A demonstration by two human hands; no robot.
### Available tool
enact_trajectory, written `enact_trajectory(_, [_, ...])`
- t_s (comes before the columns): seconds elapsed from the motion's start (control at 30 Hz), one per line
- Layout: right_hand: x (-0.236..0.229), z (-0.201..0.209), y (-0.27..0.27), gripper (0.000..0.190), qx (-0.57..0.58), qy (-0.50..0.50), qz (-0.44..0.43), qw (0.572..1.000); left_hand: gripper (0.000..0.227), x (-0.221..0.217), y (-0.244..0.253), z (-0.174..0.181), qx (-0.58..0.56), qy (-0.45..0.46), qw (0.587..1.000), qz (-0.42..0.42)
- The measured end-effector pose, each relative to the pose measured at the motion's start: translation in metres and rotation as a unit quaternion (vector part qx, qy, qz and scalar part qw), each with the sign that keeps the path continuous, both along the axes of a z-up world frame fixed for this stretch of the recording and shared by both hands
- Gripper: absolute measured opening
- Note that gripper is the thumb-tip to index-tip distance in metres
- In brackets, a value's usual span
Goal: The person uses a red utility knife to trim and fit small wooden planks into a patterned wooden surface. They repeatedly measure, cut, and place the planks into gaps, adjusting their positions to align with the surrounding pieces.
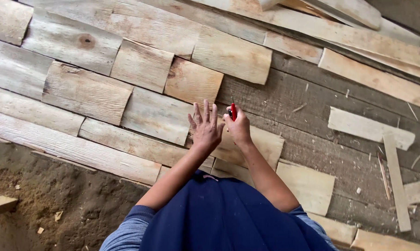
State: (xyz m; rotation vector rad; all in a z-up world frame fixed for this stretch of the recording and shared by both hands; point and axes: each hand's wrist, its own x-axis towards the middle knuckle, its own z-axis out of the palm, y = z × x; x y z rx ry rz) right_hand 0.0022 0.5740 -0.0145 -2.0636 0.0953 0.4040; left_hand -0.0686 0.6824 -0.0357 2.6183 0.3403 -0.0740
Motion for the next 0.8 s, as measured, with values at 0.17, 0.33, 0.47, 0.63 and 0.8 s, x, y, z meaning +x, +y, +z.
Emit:
enact_trajectory(0.17, [-0.031,0.017,-0.051,0.025,-0.021,-0.01,-0.014,1.0,0.078,-0.03,-0.064,0.007,0.018,0.026,0.997,-0.071])
enact_trajectory(0.33, [-0.05,0.004,-0.122,0.027,-0.063,-0.024,-0.023,0.997,0.081,-0.047,-0.13,-0.005,0.03,0.017,0.993,-0.11])
enact_trajectory(0.47, [-0.067,0.009,-0.189,0.027,-0.079,-0.006,-0.029,0.996,0.073,-0.054,-0.193,-0.005,0.039,0.001,0.99,-0.135])
enact_trajectory(0.63, [-0.077,0.001,-0.301,0.03,-0.078,-0.011,-0.039,0.996,0.07,-0.062,-0.296,0.001,0.053,-0.038,0.985,-0.159])
enact_trajectory(0.8, [-0.112,-0.001,-0.428,0.03,-0.108,-0.007,-0.051,0.993,0.06,-0.088,-0.412,-0.01,0.03,-0.087,0.977,-0.193])
